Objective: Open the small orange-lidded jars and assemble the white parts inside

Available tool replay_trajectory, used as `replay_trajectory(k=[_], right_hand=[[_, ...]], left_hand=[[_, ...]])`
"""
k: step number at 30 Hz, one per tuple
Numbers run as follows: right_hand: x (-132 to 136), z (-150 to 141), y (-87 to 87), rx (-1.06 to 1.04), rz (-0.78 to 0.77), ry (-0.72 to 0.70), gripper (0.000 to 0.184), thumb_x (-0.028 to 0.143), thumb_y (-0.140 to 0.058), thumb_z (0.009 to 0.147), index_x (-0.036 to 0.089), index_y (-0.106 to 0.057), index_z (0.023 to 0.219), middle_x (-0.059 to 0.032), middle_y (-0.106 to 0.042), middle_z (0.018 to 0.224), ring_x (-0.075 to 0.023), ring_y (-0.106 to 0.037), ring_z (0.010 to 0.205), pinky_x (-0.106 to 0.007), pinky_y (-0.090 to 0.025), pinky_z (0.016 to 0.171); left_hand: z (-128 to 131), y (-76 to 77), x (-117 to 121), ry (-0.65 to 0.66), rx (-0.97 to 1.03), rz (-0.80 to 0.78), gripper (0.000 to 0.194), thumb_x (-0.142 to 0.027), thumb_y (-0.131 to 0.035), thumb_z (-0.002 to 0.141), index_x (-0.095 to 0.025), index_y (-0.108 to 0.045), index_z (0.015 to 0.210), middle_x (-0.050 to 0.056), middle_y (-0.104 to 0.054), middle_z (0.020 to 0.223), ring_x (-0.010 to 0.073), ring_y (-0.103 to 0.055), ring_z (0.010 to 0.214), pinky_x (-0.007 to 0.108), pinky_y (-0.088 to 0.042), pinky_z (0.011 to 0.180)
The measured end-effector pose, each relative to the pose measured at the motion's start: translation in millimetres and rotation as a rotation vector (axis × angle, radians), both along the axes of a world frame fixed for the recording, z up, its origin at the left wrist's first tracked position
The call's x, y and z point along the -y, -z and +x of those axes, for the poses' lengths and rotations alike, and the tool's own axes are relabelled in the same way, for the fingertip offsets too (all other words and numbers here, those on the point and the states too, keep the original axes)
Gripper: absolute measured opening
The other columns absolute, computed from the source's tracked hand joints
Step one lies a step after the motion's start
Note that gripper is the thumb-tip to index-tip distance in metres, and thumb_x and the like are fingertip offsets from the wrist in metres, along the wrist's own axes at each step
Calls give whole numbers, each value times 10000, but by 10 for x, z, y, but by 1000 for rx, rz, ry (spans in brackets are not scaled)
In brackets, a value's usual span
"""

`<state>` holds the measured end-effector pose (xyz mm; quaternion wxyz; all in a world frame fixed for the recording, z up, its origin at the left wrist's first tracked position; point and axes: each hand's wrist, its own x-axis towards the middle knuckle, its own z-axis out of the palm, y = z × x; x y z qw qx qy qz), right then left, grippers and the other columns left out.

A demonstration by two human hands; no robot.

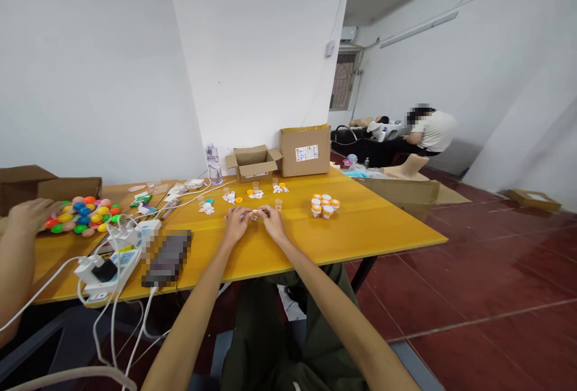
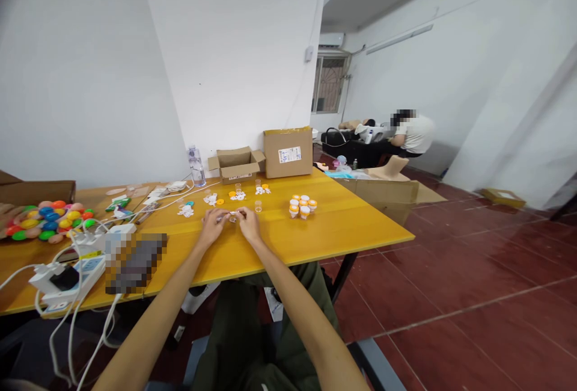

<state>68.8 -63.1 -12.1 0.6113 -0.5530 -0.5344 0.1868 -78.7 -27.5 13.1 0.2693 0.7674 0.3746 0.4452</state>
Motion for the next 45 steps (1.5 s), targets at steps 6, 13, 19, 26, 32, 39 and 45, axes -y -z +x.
replay_trajectory(k=[6,13,19,26,32,39,45], right_hand=[[31,-27,-34,-13,42,-106,149,310,-607,806,224,-728,826,-51,-758,871,-219,-691,845,-354,-550,814],[32,-55,-34,-39,29,-88,145,285,-601,817,223,-727,854,-50,-764,878,-211,-696,854,-336,-554,803],[50,-74,-48,34,1,-69,166,294,-571,845,224,-702,772,-36,-748,806,-205,-678,781,-313,-533,746],[55,-78,-52,168,-54,-34,281,323,-512,920,239,-615,673,-16,-691,708,-193,-626,705,-276,-461,674],[50,-54,-32,284,-108,35,305,325,-505,946,252,-563,656,-27,-671,719,-202,-608,717,-280,-405,669],[24,-42,-24,249,-134,27,364,381,-482,948,250,-560,617,-3,-657,674,-200,-605,698,-275,-398,648],[50,-19,-47,197,-152,-35,418,451,-454,939,241,-547,591,18,-606,596,-176,-565,619,-267,-376,605]], left_hand=[[-16,-15,-18,19,72,-51,138,-389,-729,783,-259,-767,755,62,-768,878,296,-631,1032,441,-446,991],[-23,-28,-8,68,100,-64,147,-388,-737,754,-243,-754,768,47,-764,837,265,-652,989,422,-447,1000],[-26,-75,32,78,108,-59,111,-336,-754,722,-229,-727,724,42,-754,834,253,-644,999,405,-448,987],[-18,-139,72,175,159,-108,129,-344,-760,703,-221,-723,706,39,-761,815,229,-686,898,359,-517,894],[-36,-150,94,247,217,-202,180,-385,-767,713,-213,-747,760,53,-781,821,229,-712,807,385,-557,863],[-69,-134,87,271,208,-231,207,-400,-785,704,-208,-767,780,70,-794,857,258,-726,910,411,-551,919],[-64,-160,113,277,219,-290,242,-430,-789,710,-208,-775,805,70,-793,849,258,-725,926,400,-547,930]])
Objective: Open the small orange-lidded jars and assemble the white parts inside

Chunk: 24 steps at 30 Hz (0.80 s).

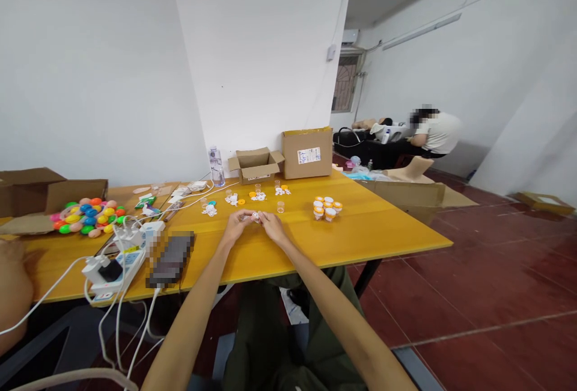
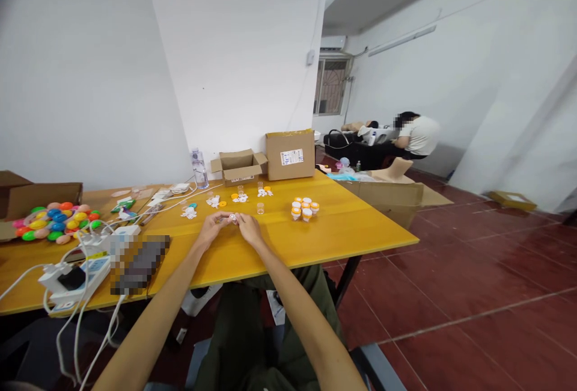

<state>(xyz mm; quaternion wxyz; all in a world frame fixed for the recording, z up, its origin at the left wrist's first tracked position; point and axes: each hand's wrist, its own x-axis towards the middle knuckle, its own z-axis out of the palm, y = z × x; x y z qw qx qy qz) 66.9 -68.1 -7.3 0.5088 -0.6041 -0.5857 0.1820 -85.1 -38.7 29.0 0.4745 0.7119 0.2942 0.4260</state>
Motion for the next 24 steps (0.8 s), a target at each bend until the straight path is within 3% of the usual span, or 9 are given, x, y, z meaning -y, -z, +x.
replay_trajectory(k=[6,10,14,18,24], right_hand=[[25,-35,-27,-103,20,-12,513,520,-369,957,234,-548,570,25,-565,546,-166,-545,575,-270,-382,602],[15,-46,-39,-155,53,63,518,507,-345,965,239,-540,567,14,-552,533,-178,-549,584,-277,-407,606],[22,-36,-53,-174,77,191,429,437,-391,959,244,-550,611,-2,-619,612,-189,-589,656,-280,-447,659],[70,-32,-82,-111,63,318,286,343,-493,930,234,-620,698,-10,-691,722,-190,-624,728,-276,-452,698],[178,-66,-170,81,-134,510,116,257,-632,883,230,-740,851,-59,-766,933,-230,-664,950,-325,-425,831]], left_hand=[[11,-9,4,-24,-1,32,200,-404,-779,708,-218,-772,780,58,-793,853,257,-715,926,395,-538,929],[26,26,-30,-58,-69,97,152,-376,-770,719,-228,-767,755,48,-781,820,253,-704,890,389,-525,903],[49,75,-50,-179,-144,202,76,-324,-784,717,-250,-765,725,55,-773,829,296,-660,1011,436,-467,957],[87,85,-21,-269,-336,298,53,-306,-751,777,-263,-780,784,63,-776,987,318,-594,1137,480,-398,1005],[118,101,-15,-273,-558,391,97,-268,-718,824,-295,-800,869,53,-748,1128,309,-536,1191,455,-365,990]])
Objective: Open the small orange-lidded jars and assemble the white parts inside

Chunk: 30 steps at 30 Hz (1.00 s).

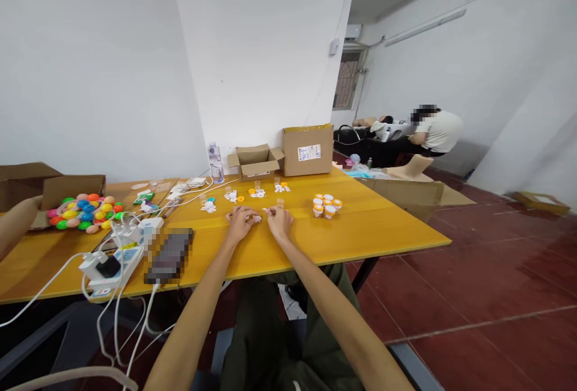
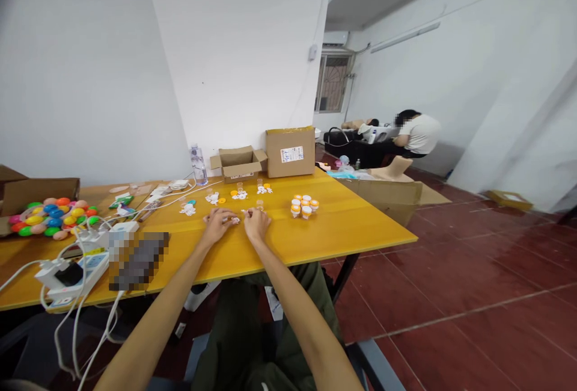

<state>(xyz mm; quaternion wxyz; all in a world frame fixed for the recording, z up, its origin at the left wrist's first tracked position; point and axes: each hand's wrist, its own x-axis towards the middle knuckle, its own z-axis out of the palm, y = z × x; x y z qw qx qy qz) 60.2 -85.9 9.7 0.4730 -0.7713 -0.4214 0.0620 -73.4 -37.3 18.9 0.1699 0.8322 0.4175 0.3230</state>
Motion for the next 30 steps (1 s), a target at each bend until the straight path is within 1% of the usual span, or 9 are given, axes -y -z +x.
replay_trajectory(k=[3,6,8,12,15,18,22,26,30], right_hand=[[21,-25,-23,65,-96,11,131,223,-632,877,243,-760,857,-70,-773,968,-253,-652,1006,-355,-404,865],[16,-30,-10,119,-146,4,151,200,-626,867,248,-769,862,-84,-769,983,-267,-638,1022,-369,-394,871],[7,-22,13,141,-146,9,154,207,-621,867,245,-770,876,-99,-763,998,-277,-629,1033,-377,-393,869],[-10,1,55,173,-65,-10,166,268,-596,899,241,-759,911,-104,-749,1048,-275,-626,1029,-373,-414,845],[-23,-2,72,235,-26,-76,155,276,-603,903,246,-750,942,-89,-740,1048,-256,-635,1029,-351,-439,837],[-26,-24,74,335,-1,-191,133,223,-630,881,249,-744,944,-66,-734,999,-222,-653,971,-321,-462,840],[2,-67,52,478,-29,-282,170,154,-617,878,249,-738,949,-60,-719,998,-212,-651,972,-308,-480,874],[32,-112,33,567,-104,-253,232,109,-552,905,238,-723,992,-82,-688,1072,-213,-630,1022,-308,-478,899],[40,-139,10,597,-144,-214,278,93,-503,929,242,-704,1052,-89,-661,1122,-204,-616,1037,-292,-480,877]], left_hand=[[0,45,-43,16,-26,33,133,-275,-732,813,-320,-804,915,51,-746,1123,306,-537,1170,448,-357,983],[1,86,-81,12,-27,38,155,-269,-741,798,-320,-804,930,57,-744,1119,311,-544,1152,448,-358,977],[0,101,-95,4,-17,36,151,-264,-745,790,-309,-803,921,61,-743,1110,313,-549,1143,445,-369,972],[-15,111,-114,-4,26,30,216,-257,-755,769,-303,-788,978,60,-741,1084,305,-563,1129,427,-414,958],[-30,113,-134,-29,88,15,274,-250,-756,762,-290,-770,1032,64,-735,1105,301,-580,1133,416,-455,948],[-36,119,-149,-53,128,-3,326,-233,-746,761,-261,-746,1086,77,-722,1149,293,-603,1138,418,-472,970],[-35,135,-137,-82,110,-5,374,-199,-748,733,-238,-717,1104,82,-712,1175,283,-617,1150,410,-472,1001],[-42,142,-115,-141,82,-10,401,-182,-735,723,-228,-686,1119,89,-712,1176,280,-622,1153,397,-465,1015],[-48,134,-110,-195,85,-14,376,-150,-711,722,-218,-676,1090,98,-725,1150,286,-641,1127,393,-480,992]])
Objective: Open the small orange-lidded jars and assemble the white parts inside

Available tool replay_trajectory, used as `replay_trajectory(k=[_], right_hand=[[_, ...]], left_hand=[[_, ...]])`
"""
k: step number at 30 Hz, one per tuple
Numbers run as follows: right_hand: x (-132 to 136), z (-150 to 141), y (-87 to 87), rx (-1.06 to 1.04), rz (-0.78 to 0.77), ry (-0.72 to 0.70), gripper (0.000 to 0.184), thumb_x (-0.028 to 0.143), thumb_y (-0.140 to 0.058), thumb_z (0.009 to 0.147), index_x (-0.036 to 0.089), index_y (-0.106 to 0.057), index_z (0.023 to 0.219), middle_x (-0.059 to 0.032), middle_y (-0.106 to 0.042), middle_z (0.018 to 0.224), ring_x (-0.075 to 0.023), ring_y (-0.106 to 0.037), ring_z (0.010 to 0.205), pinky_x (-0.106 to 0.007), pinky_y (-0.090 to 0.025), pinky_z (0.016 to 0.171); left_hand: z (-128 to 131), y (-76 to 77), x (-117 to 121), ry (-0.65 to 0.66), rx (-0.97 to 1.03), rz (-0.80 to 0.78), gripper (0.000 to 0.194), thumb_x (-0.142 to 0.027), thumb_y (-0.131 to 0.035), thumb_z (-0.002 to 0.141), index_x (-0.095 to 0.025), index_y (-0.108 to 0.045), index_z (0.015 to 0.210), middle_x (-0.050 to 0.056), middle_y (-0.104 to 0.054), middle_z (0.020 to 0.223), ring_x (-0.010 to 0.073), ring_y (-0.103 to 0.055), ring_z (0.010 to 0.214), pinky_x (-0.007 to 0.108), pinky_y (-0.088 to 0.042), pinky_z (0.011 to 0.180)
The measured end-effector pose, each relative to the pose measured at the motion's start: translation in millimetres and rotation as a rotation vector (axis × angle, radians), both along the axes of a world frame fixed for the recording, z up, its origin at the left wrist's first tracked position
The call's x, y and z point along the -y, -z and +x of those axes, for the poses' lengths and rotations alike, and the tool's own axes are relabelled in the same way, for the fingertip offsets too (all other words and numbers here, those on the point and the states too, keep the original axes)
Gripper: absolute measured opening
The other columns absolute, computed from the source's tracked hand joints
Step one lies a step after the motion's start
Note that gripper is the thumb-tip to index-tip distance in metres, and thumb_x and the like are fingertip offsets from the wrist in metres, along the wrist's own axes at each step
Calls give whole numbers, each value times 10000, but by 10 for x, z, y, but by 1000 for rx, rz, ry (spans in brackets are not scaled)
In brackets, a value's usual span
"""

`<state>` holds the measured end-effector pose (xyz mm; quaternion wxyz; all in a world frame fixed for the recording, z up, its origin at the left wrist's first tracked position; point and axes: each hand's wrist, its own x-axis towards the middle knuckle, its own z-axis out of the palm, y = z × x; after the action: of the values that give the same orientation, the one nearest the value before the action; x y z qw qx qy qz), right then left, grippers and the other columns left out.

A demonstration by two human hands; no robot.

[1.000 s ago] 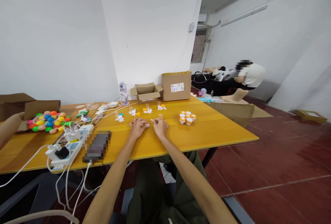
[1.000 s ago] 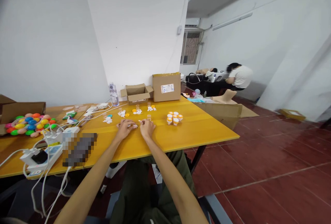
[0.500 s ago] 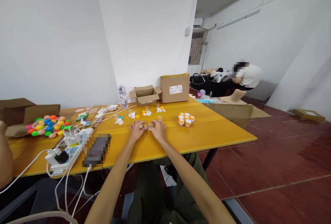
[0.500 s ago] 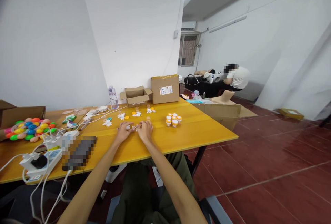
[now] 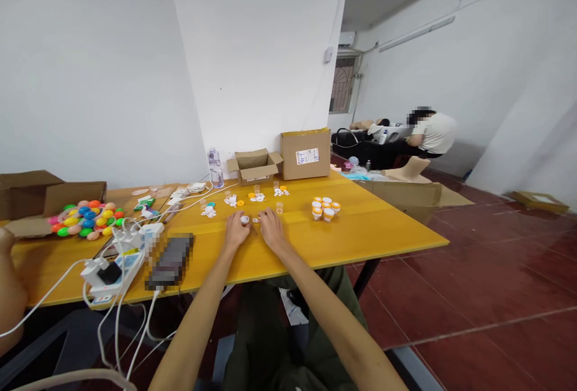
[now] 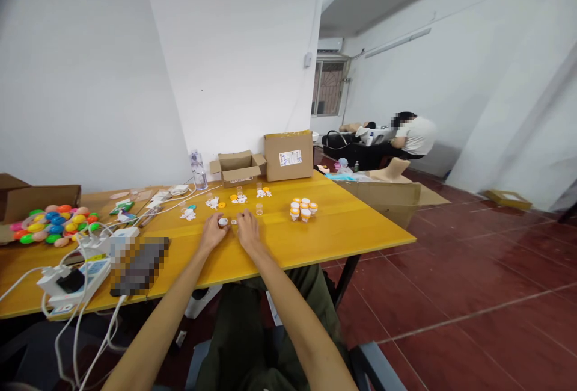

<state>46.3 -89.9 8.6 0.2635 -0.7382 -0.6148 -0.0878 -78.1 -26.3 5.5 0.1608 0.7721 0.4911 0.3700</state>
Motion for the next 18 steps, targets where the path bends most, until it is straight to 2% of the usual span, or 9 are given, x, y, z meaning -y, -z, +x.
replay_trajectory(k=[7,14,18], right_hand=[[46,-24,-84,59,-26,-87,269,133,-496,961,251,-722,1046,-72,-661,1101,-185,-606,1023,-283,-459,899],[13,1,-87,-7,-32,-19,289,96,-496,934,229,-751,966,-111,-671,1088,-227,-594,1044,-332,-439,906],[-19,14,-71,-15,17,-72,259,119,-526,925,248,-744,974,-108,-672,1078,-243,-581,1036,-354,-433,898]], left_hand=[[13,44,-51,9,27,-16,350,-124,-683,731,-213,-678,1069,89,-748,1095,269,-672,1097,376,-508,969],[-37,131,-147,94,65,-4,339,-178,-709,745,-222,-679,1080,85,-756,1091,269,-679,1072,407,-507,966],[-41,163,-177,119,99,-34,361,-179,-726,731,-211,-681,1088,105,-751,1110,277,-682,1070,433,-505,973]])
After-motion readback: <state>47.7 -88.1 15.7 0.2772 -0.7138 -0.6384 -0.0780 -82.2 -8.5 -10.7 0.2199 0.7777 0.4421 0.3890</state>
